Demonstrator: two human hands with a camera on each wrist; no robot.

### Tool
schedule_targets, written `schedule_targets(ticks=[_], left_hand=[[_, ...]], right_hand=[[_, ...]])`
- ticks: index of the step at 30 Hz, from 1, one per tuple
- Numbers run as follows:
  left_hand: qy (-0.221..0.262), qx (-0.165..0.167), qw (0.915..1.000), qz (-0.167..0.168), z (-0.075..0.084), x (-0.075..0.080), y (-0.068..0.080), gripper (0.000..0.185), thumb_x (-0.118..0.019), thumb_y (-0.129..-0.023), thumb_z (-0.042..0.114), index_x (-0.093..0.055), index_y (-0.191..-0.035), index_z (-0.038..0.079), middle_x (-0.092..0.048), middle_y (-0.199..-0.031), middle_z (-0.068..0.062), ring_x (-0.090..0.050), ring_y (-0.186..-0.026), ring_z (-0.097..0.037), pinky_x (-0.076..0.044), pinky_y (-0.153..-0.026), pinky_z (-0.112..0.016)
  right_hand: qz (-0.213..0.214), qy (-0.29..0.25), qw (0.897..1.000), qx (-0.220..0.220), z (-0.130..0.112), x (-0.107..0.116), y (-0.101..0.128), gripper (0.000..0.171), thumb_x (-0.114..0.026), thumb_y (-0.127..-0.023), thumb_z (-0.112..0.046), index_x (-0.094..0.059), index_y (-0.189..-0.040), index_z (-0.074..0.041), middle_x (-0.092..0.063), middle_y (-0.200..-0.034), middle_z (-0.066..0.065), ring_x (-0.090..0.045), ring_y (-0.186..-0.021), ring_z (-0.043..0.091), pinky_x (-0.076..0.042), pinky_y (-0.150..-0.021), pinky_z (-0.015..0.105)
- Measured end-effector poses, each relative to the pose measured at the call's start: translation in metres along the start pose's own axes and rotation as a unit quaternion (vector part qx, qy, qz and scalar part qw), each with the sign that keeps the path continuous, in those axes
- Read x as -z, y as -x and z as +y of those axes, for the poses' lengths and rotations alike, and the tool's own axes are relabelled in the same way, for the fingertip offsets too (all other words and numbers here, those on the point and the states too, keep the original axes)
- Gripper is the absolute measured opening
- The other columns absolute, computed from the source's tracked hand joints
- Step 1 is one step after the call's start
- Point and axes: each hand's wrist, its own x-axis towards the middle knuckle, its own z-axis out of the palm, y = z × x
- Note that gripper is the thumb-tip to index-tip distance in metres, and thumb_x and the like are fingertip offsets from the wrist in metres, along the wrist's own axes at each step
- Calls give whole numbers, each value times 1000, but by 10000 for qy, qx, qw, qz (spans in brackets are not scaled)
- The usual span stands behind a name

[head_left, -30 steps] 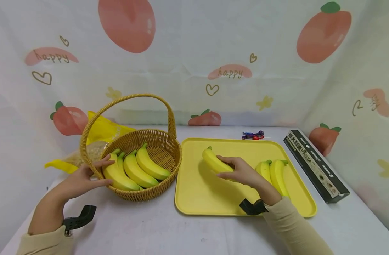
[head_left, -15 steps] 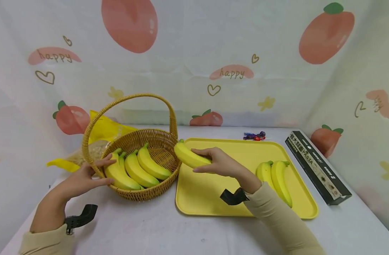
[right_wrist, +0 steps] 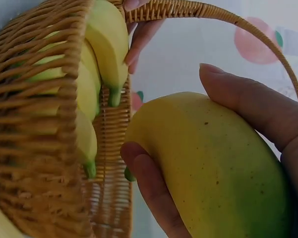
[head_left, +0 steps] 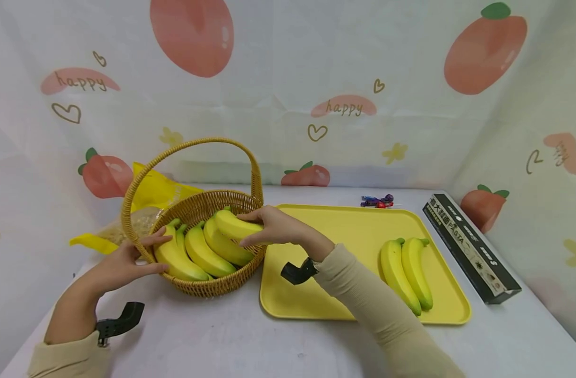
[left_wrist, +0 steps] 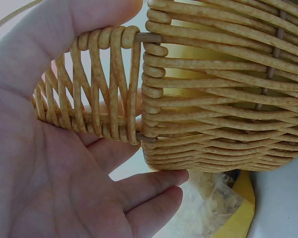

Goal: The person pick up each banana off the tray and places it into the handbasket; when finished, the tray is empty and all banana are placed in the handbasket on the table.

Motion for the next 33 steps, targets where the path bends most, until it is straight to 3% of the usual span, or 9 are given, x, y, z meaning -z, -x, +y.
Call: schedule_targets(ticks=[2,5,7,9,11,13,26,29,33], left_hand=[[-27,1,10000,-7,0,0,0,63,-67,-85,19,-40,-139,1,-16,-152,-26,-24,-130,-54,-33,-92,-70],[-53,-36,10000,10,0,1,0,63,-67,-85,19,-39,-140,1,-17,-152,-27,-26,-130,-53,-34,-91,-70],[-44,-55,10000,21,0,0,-1,64,-67,-85,18,-39,-140,0,-17,-152,-27,-27,-129,-53,-33,-92,-70],[-7,-35,10000,17,-1,-1,-1,63,-67,-85,19,-40,-140,1,-17,-152,-27,-27,-129,-53,-33,-92,-70],[10,3,10000,6,-1,-1,-1,63,-67,-86,20,-40,-140,2,-17,-152,-27,-26,-130,-53,-33,-92,-70],[17,28,10000,-9,-1,-2,-1,63,-66,-86,20,-39,-140,2,-17,-152,-26,-27,-130,-52,-34,-92,-70],[-19,-32,10000,7,0,-1,0,65,-66,-86,19,-36,-142,2,-18,-152,-25,-29,-129,-50,-37,-91,-68],[-6,16,10000,2,0,-1,0,66,-66,-86,20,-36,-142,3,-18,-153,-25,-28,-130,-49,-37,-91,-68],[43,29,10000,4,1,0,0,67,-66,-86,21,-36,-142,2,-18,-153,-24,-26,-131,-50,-34,-93,-69]], right_hand=[[-73,58,10000,15,-5,-3,-10,64,-72,-81,-27,-46,-137,-10,-62,-78,0,-36,-56,3,-37,-57,16],[-219,208,9995,45,-11,-10,-27,64,-71,-82,-28,-45,-137,-9,-67,-103,9,-41,-64,3,-39,-64,14],[-299,293,9991,35,-15,-16,-38,65,-71,-82,-28,-45,-138,-9,-61,-126,7,-53,-87,-1,-42,-76,11],[-418,350,9985,4,-18,-21,-48,65,-71,-83,-27,-43,-139,-9,-58,-130,7,-57,-103,5,-44,-85,13],[-507,456,9977,-47,-21,-26,-57,66,-71,-83,-27,-42,-140,-9,-45,-144,3,-46,-127,7,-41,-98,14],[-639,563,9963,-141,-24,-30,-65,67,-70,-83,-27,-40,-141,-9,-43,-145,2,-42,-131,10,-39,-101,16],[-1114,535,9906,-587,-35,-43,-87,61,-63,-89,-27,-37,-143,-14,-36,-149,-2,-29,-139,9,-31,-109,18],[-1278,506,9886,-621,-35,-45,-88,61,-62,-90,-25,-36,-143,-14,-35,-150,0,-38,-132,7,-40,-98,14],[-1404,242,9869,-752,-35,-47,-88,58,-60,-91,-19,-36,-143,-12,-36,-149,4,-54,-103,8,-47,-72,14]])
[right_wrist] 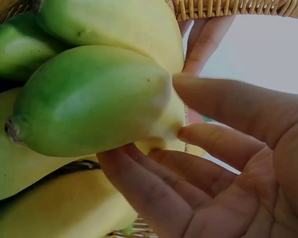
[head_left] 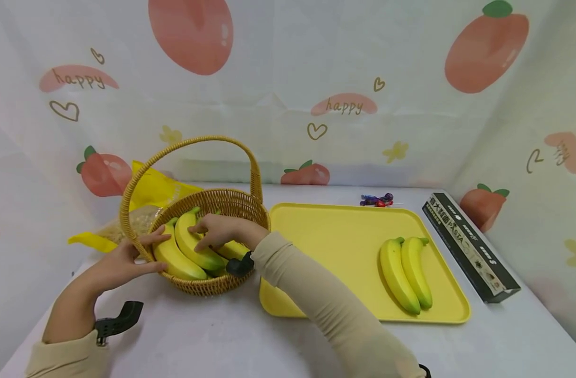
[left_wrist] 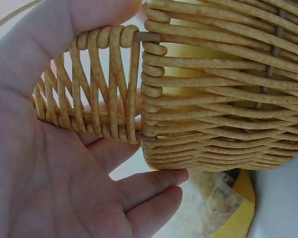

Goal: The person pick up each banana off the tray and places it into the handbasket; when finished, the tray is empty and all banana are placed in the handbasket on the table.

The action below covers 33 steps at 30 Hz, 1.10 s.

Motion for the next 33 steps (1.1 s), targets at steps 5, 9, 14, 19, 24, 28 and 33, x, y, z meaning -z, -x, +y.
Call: schedule_targets(ticks=[5,9,14,19,24,28,33], left_hand=[[-13,10,10000,11,0,0,0,68,-67,-86,22,-35,-142,2,-19,-153,-23,-26,-131,-49,-34,-94,-69],[-26,-10,10000,21,-1,0,0,67,-66,-86,22,-35,-142,2,-21,-152,-24,-27,-130,-48,-34,-93,-68],[9,-12,10000,22,-3,0,2,64,-67,-86,22,-39,-140,3,-18,-153,-23,-25,-131,-50,-34,-93,-69],[-16,-50,10000,19,-2,0,2,63,-67,-86,22,-40,-140,4,-18,-153,-24,-25,-131,-51,-34,-93,-69],[-57,5,10000,-1,-1,1,1,64,-66,-86,23,-39,-141,5,-17,-153,-23,-26,-131,-52,-34,-92,-70],[-63,103,9999,-3,0,0,1,65,-67,-85,25,-39,-141,6,-17,-153,-22,-26,-131,-51,-34,-92,-69],[-78,47,10000,-14,-1,0,0,64,-67,-85,23,-40,-140,5,-17,-153,-23,-25,-131,-53,-34,-92,-70]], right_hand=[[-9,-461,9988,-147,1,0,0,55,-61,-90,-13,-40,-141,-11,-39,-147,2,-57,-100,4,-51,-66,15],[-31,-595,9979,-260,0,-1,0,54,-62,-89,-10,-43,-139,-8,-41,-146,3,-54,-117,8,-52,-69,15],[-152,-710,9966,-388,-1,1,3,55,-63,-88,-10,-42,-139,-8,-41,-146,3,-41,-132,11,-53,-79,18],[-226,-1122,9931,-243,1,3,8,56,-62,-89,-9,-41,-140,-8,-39,-148,5,-41,-133,15,-52,-86,22],[-48,-1065,9941,193,5,6,23,60,-61,-90,-14,-35,-143,-6,-33,-151,7,-41,-133,20,-48,-95,24],[178,-664,9965,466,10,6,39,64,-63,-89,-24,-34,-144,-8,-34,-150,3,-41,-134,17,-41,-102,21],[460,-625,9948,667,17,6,64,65,-64,-88,-26,-35,-144,-11,-35,-150,1,-39,-135,16,-38,-107,25]])
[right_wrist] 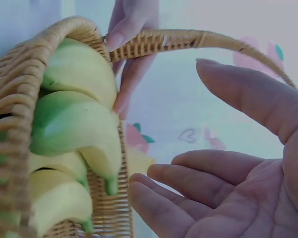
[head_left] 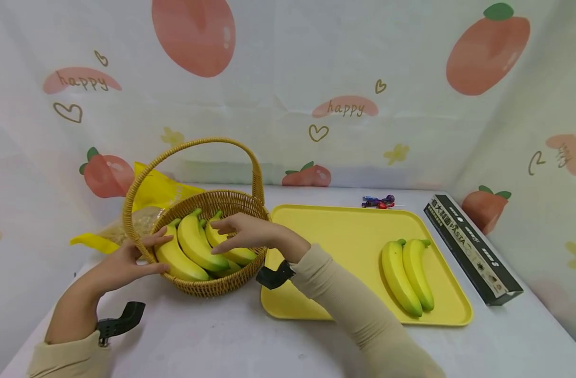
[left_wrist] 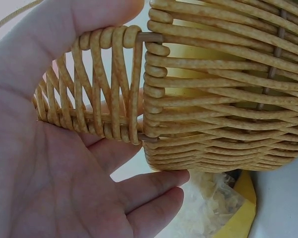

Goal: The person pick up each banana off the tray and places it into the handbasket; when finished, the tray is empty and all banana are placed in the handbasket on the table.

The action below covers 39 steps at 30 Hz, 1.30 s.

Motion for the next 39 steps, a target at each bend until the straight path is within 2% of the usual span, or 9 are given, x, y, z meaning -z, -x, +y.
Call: schedule_targets(ticks=[6,10,15,24,39], left_hand=[[23,-66,10000,-21,-1,0,0,63,-67,-86,21,-40,-140,5,-17,-153,-23,-24,-131,-53,-34,-91,-70],[23,-64,10000,-34,-2,0,0,63,-67,-86,22,-40,-140,5,-16,-153,-23,-23,-132,-53,-33,-92,-70],[41,-103,9999,-47,-2,0,0,63,-66,-86,22,-40,-140,5,-15,-153,-23,-21,-132,-54,-32,-92,-71],[116,-23,9999,-43,-1,0,-1,64,-67,-85,22,-40,-140,5,-15,-153,-23,-19,-133,-54,-29,-93,-72],[129,-10,9999,-60,-1,0,-1,64,-67,-85,19,-39,-140,3,-15,-153,-24,-20,-132,-55,-29,-92,-73]], right_hand=[[328,-301,9989,114,14,3,30,69,-65,-87,-25,-31,-145,-10,-30,-152,5,-39,-135,25,-36,-109,35],[609,-428,9971,134,28,5,50,69,-65,-87,-24,-30,-145,-11,-29,-153,2,-36,-137,21,-34,-111,36],[895,-564,9941,256,48,9,75,67,-65,-88,-19,-32,-144,-5,-30,-152,7,-30,-140,19,-31,-113,37],[1441,-910,9854,-29,84,14,121,70,-66,-87,-22,-31,-144,-4,-28,-153,11,-27,-141,27,-30,-113,39],[2162,-681,9727,-495,122,12,197,74,-65,-87,-24,-26,-144,5,-25,-151,22,-23,-140,39,-28,-108,46]])
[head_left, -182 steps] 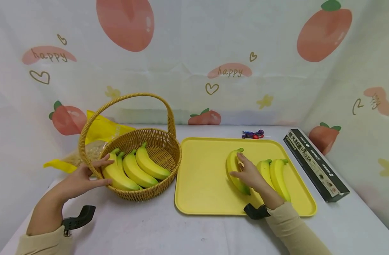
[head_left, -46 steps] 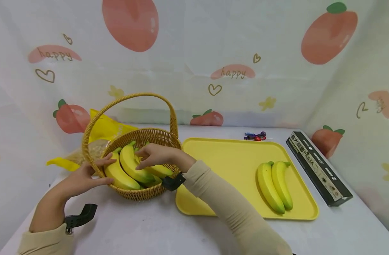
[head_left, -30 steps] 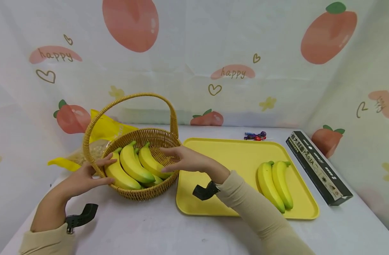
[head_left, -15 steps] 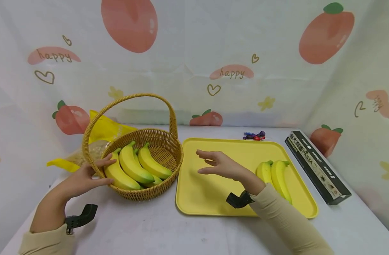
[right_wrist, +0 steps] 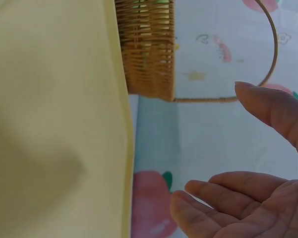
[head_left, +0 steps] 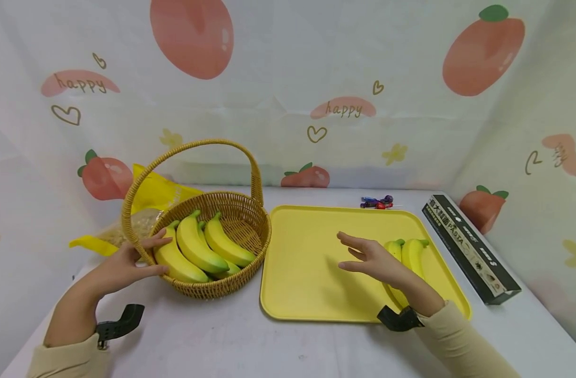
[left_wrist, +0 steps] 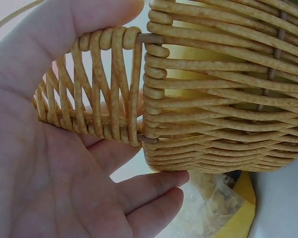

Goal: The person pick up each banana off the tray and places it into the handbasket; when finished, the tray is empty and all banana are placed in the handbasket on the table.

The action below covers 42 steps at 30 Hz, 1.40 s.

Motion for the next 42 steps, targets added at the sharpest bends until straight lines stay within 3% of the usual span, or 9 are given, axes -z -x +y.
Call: schedule_targets(ticks=[22,29,37,42], left_hand=[[-105,-22,9999,62,0,-1,0,63,-67,-85,21,-40,-140,4,-17,-152,-25,-24,-131,-54,-33,-92,-70],[-104,-57,9999,58,-1,-1,0,63,-67,-85,20,-40,-140,4,-17,-152,-25,-23,-131,-55,-32,-92,-71],[-155,-42,9998,66,0,-1,0,64,-67,-85,20,-39,-140,3,-17,-152,-25,-23,-131,-55,-32,-92,-71],[-141,-9,9999,65,-1,-1,0,64,-67,-86,20,-39,-140,4,-17,-152,-24,-23,-131,-54,-33,-92,-71]], right_hand=[[953,611,9898,-867,31,28,70,71,-63,-89,-23,-27,-141,10,-29,-146,30,-31,-132,46,-35,-100,46],[983,556,9896,-895,37,26,73,70,-63,-88,-21,-29,-140,12,-28,-146,30,-26,-134,46,-30,-101,48],[1188,707,9853,-1005,39,21,62,73,-65,-87,-24,-30,-140,10,-32,-144,31,-36,-130,48,-38,-99,48],[1332,867,9815,-1065,39,18,50,76,-67,-85,-23,-28,-139,13,-27,-146,32,-27,-134,47,-38,-99,50]])
